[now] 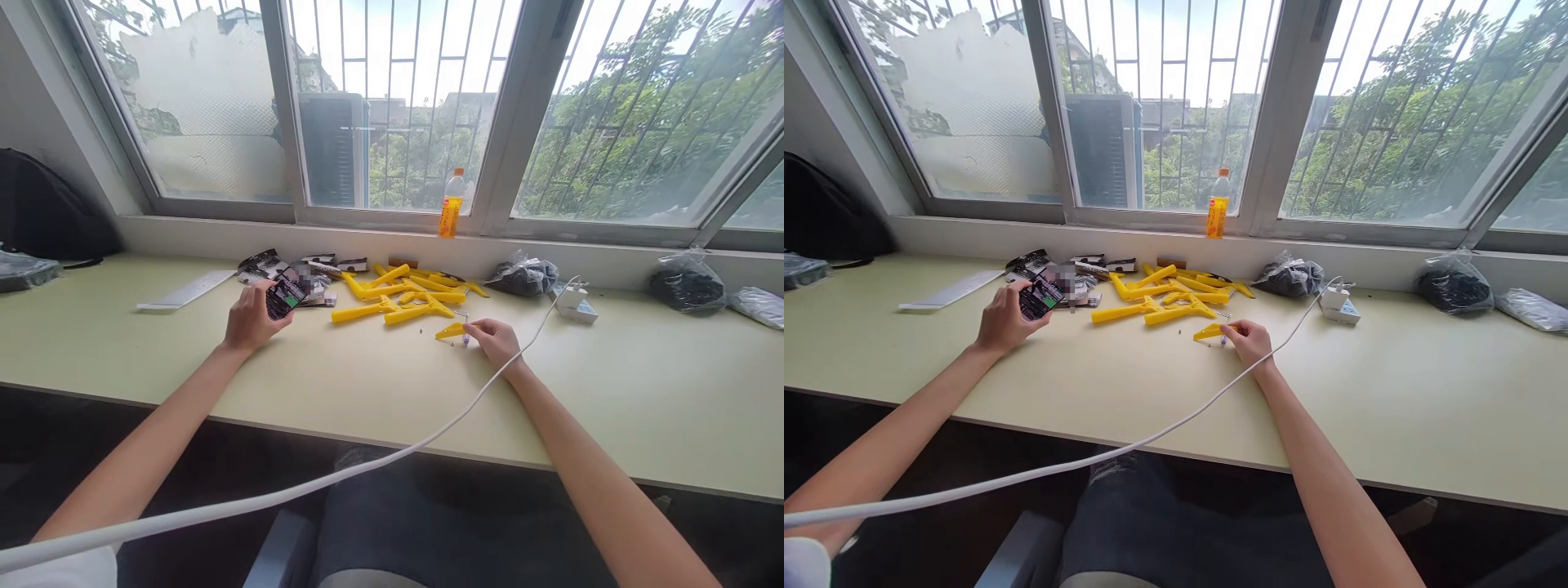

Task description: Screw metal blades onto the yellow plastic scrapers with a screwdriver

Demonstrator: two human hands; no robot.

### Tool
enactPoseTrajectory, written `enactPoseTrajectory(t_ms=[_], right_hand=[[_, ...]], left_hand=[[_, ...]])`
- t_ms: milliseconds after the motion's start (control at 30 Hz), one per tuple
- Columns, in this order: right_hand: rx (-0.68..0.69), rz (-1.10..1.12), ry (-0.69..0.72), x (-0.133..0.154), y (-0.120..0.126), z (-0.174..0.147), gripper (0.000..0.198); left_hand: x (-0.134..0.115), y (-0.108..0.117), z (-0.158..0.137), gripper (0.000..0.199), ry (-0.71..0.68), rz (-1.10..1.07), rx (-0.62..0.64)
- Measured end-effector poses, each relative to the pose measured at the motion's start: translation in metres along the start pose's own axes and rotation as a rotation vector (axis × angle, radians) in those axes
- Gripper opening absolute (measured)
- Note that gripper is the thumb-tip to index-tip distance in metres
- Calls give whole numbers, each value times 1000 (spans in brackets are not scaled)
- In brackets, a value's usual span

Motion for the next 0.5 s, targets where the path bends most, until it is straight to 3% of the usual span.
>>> enactPoseTrajectory(t_ms=[500], right_hand=[[12,21,-34,0,0,0,53]], left_hand=[[-2,0,0,69,-60,13,-11]])
Point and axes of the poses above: each hand's wrist, its own z-axis towards the middle knuckle, its own y-axis out of the back of the hand, x = y × z, the point moved 5 cm from there along z, towards the middle knuckle, and after that the axes turned 12 degrees about -z, right-handed, at the moved point
